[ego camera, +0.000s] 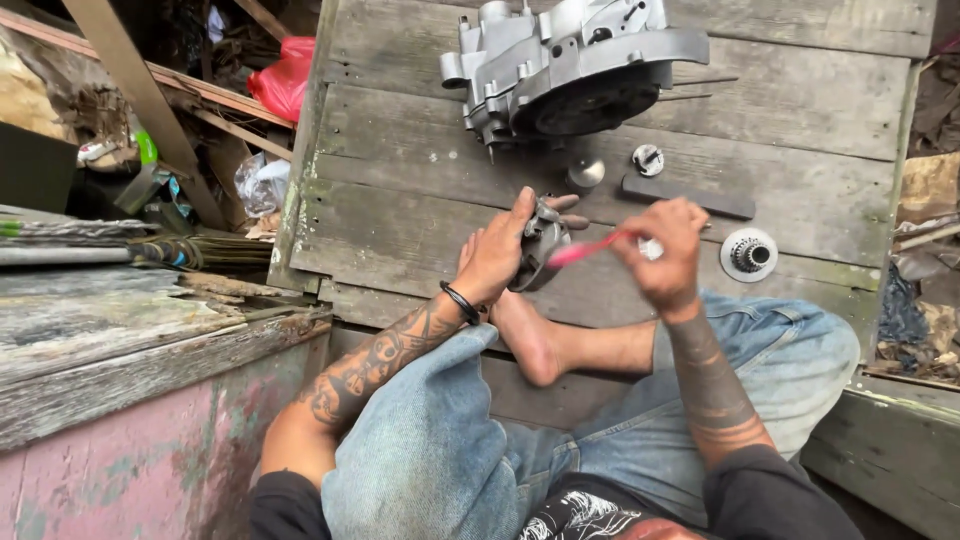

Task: Cleaning a metal engine component using a toothbrush.

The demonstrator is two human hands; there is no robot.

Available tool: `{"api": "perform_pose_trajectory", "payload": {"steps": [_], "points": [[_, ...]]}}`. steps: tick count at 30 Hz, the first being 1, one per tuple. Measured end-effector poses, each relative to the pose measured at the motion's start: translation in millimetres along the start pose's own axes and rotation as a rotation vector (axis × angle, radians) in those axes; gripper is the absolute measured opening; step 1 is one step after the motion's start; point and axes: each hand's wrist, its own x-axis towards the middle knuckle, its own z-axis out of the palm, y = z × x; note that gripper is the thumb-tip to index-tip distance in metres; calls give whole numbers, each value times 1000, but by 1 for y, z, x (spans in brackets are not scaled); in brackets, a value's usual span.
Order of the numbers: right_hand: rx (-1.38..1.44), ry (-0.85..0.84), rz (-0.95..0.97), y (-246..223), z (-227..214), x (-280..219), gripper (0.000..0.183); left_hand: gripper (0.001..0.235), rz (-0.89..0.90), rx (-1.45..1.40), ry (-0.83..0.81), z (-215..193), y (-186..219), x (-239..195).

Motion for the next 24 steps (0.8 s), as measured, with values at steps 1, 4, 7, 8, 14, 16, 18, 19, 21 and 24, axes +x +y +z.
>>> {"api": "perform_pose_trajectory", "payload": {"steps": [1, 4, 7, 8, 14, 16, 18, 19, 21, 24], "points": [[-28, 53, 52, 19, -4, -1, 22, 68, 21, -29, 30, 3, 1, -1], [2, 106, 80, 24, -9, -6, 22, 68, 68, -72, 32, 5, -7, 1], [89, 73, 57, 3, 3, -15, 29, 66, 98, -89, -9, 6, -22, 7], [115, 41, 37, -4, 10, -15, 33, 63, 121, -93, -18, 6, -26, 11], [111, 93, 123, 26, -6, -29, 22, 66, 217, 32, -57, 0, -30, 15], [96, 84, 140, 13, -7, -29, 21, 68, 202, 62, -46, 4, -23, 8], [74, 96, 124, 14, -10, -22, 20, 69, 226, 103, -42, 4, -20, 13], [64, 110, 134, 18, -11, -23, 22, 66, 224, 151, -27, 4, -26, 14], [60, 119, 149, 8, -11, -21, 25, 64, 216, 201, -6, 2, -27, 12], [140, 26, 140, -15, -10, -17, 27, 58, 227, 286, 26, 0, -30, 7]]}}
